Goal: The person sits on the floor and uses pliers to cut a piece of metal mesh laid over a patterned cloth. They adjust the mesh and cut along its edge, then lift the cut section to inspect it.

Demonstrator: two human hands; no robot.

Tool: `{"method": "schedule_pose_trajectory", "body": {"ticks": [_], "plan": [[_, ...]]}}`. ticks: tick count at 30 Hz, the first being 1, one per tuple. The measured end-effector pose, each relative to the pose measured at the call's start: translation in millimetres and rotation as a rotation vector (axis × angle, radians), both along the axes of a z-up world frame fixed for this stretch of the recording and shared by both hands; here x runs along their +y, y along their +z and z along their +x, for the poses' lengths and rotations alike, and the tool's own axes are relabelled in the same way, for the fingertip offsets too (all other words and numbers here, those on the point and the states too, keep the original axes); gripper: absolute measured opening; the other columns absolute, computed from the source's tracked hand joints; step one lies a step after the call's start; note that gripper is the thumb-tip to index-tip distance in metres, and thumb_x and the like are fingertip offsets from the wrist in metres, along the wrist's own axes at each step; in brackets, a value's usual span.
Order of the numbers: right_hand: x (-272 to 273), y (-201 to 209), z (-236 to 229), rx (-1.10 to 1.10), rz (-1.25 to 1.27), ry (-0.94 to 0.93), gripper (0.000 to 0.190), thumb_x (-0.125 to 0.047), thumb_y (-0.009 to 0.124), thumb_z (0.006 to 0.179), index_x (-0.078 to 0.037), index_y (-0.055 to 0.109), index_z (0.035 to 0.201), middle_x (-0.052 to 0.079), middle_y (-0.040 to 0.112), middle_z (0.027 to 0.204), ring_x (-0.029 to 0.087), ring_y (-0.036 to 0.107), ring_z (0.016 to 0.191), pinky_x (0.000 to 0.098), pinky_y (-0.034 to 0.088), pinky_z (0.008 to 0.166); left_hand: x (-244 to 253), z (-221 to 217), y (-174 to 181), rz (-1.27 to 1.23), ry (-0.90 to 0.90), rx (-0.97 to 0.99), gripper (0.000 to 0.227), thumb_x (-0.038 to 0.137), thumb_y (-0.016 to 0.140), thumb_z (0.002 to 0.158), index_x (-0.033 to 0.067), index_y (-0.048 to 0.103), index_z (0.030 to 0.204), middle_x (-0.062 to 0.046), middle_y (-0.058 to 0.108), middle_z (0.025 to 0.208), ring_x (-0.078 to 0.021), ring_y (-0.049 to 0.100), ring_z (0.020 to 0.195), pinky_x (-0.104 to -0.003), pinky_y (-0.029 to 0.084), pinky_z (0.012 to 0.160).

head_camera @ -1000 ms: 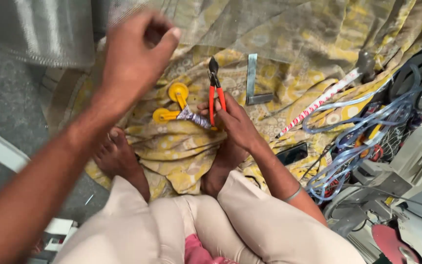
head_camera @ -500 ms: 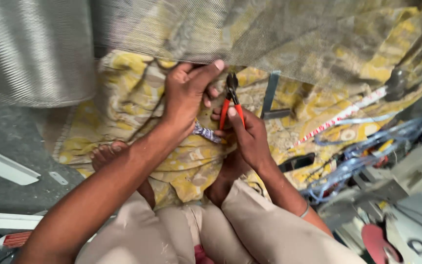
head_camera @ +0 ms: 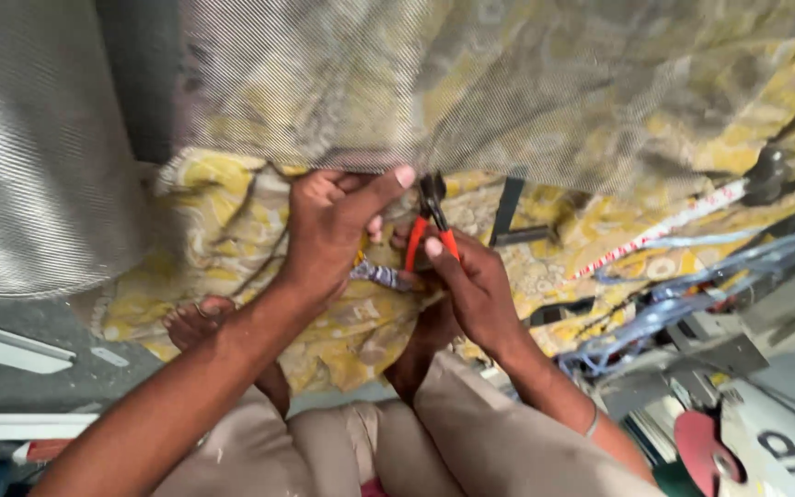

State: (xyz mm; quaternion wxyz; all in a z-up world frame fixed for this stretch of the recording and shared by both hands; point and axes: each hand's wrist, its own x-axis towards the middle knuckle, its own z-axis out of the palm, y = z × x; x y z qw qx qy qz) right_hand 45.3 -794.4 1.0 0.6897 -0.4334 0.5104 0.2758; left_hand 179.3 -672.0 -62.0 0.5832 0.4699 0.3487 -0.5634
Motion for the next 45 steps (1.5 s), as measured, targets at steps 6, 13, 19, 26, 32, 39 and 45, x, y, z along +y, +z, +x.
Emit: {"method": "schedule_pose_trajectory", "body": {"ticks": [6,13,19,26,32,39,45], "plan": [[1.4,-3.1,12.4,-0.088,-0.08,0.062,0.036,-0.024,0.049,0.11,0.006,0.067,0.122,0.008,0.062,0.124,0.017,0.069,0.11,0.0296,0.06,0.093,-1.0,3.5,-1.2,0.003,-0.005,0.039,0.02,0.016,0.082,0.087,-0.0003,0.075,0.096,-0.001,0.072,0.079,-0.002,0.051,0.054,-0.021,0.038,0.048],[10.4,-3.2,6.5,-0.134,-0.246,0.199,0.032,-0.02,0.048,0.112,0.004,0.066,0.1,0.007,0.059,0.1,0.012,0.053,0.078,0.0278,0.044,0.07,2.0,2.6,0.5,-0.028,-0.067,0.038,0.023,0.02,0.081,0.091,-0.0011,0.075,0.085,0.003,0.065,0.066,-0.0011,0.048,0.049,-0.021,0.037,0.046],[18.5,-8.3,-2.6,-0.265,-0.293,0.15,0.038,-0.019,0.047,0.115,0.002,0.053,0.084,0.007,0.057,0.103,0.014,0.051,0.084,0.0293,0.044,0.076,4.7,2.1,-1.0,-0.048,-0.086,0.028,0.024,0.022,0.079,0.092,-0.0005,0.075,0.083,0.004,0.066,0.065,-0.001,0.049,0.049,-0.02,0.037,0.045],[21.9,-9.0,2.8,-0.161,-0.299,0.179,0.031,-0.018,0.051,0.112,0.003,0.062,0.094,0.007,0.06,0.103,0.012,0.057,0.081,0.027,0.048,0.072,5.2,4.1,0.1,-0.086,-0.073,0.002,0.023,0.022,0.078,0.092,-0.0001,0.075,0.089,0.002,0.07,0.072,-0.0007,0.05,0.052,-0.02,0.039,0.047],[17.6,-6.3,11.3,-0.062,-0.042,-0.035,0.034,-0.017,0.048,0.108,0.007,0.067,0.124,0.008,0.063,0.128,0.015,0.067,0.112,0.0283,0.06,0.091,4.5,5.3,0.1,-0.08,-0.068,0.012,0.02,0.02,0.078,0.091,0.0005,0.074,0.089,0.001,0.071,0.074,-0.0016,0.051,0.054,-0.02,0.041,0.05],[12.7,-0.8,12.3,-0.04,0.053,-0.079,0.041,-0.021,0.049,0.109,0.008,0.061,0.135,0.013,0.067,0.135,0.022,0.066,0.121,0.0341,0.053,0.106,2.7,5.2,1.4,-0.075,-0.021,0.005,0.018,0.018,0.08,0.089,0.0019,0.072,0.092,0.001,0.071,0.076,-0.0015,0.051,0.055,-0.02,0.041,0.051],[6.7,4.5,11.2,-0.036,0.169,-0.158,0.046,-0.025,0.048,0.108,0.007,0.057,0.141,0.016,0.06,0.148,0.025,0.063,0.13,0.0363,0.051,0.11,4.8,3.4,0.0,-0.086,-0.034,-0.006,0.02,0.02,0.08,0.09,0.0013,0.072,0.09,0.0,0.07,0.075,-0.0021,0.052,0.056,-0.02,0.04,0.051]]}}
